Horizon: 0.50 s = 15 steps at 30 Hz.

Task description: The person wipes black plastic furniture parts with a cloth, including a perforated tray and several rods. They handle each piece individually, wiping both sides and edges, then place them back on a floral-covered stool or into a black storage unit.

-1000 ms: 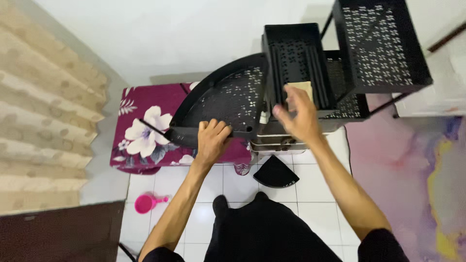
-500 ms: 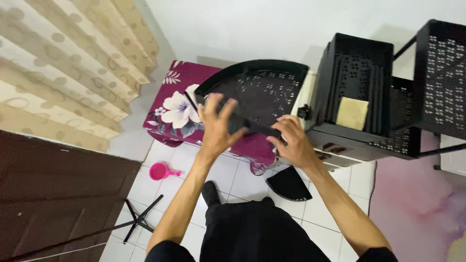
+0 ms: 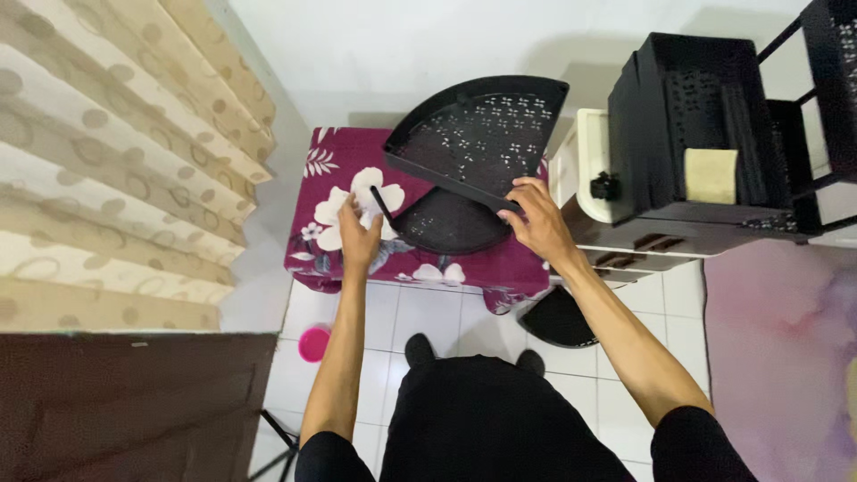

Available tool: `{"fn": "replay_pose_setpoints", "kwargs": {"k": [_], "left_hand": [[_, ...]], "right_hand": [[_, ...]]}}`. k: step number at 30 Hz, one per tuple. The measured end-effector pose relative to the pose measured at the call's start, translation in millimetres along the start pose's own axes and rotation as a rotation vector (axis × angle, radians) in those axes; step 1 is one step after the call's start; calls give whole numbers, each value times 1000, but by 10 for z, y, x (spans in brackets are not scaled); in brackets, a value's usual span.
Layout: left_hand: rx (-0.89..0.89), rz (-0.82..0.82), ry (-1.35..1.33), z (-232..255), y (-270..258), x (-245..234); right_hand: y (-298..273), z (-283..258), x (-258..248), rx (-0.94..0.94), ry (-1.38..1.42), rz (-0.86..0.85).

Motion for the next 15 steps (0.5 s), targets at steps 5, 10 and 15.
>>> {"fn": "replay_pose_setpoints", "kwargs": {"k": [5, 10, 15], "left_hand": [[-64, -148, 1, -894, 272, 99], [-23, -188, 99, -615, 434, 62], [-355, -471, -727, 267, 538, 147]], "right_hand": [[171, -198, 365, 24, -111, 55], [276, -318, 535, 81, -153, 42], [273, -469, 667, 127, -156, 56]]}}
Point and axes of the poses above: each hand's wrist, its own y-axis towards the middle knuckle, its own x-axis out of the palm, z = x × y, the point moved 4 cm from there along y, towards the middle knuckle, and after that the axes turned 13 degrees about -z, right-handed, at the moved point
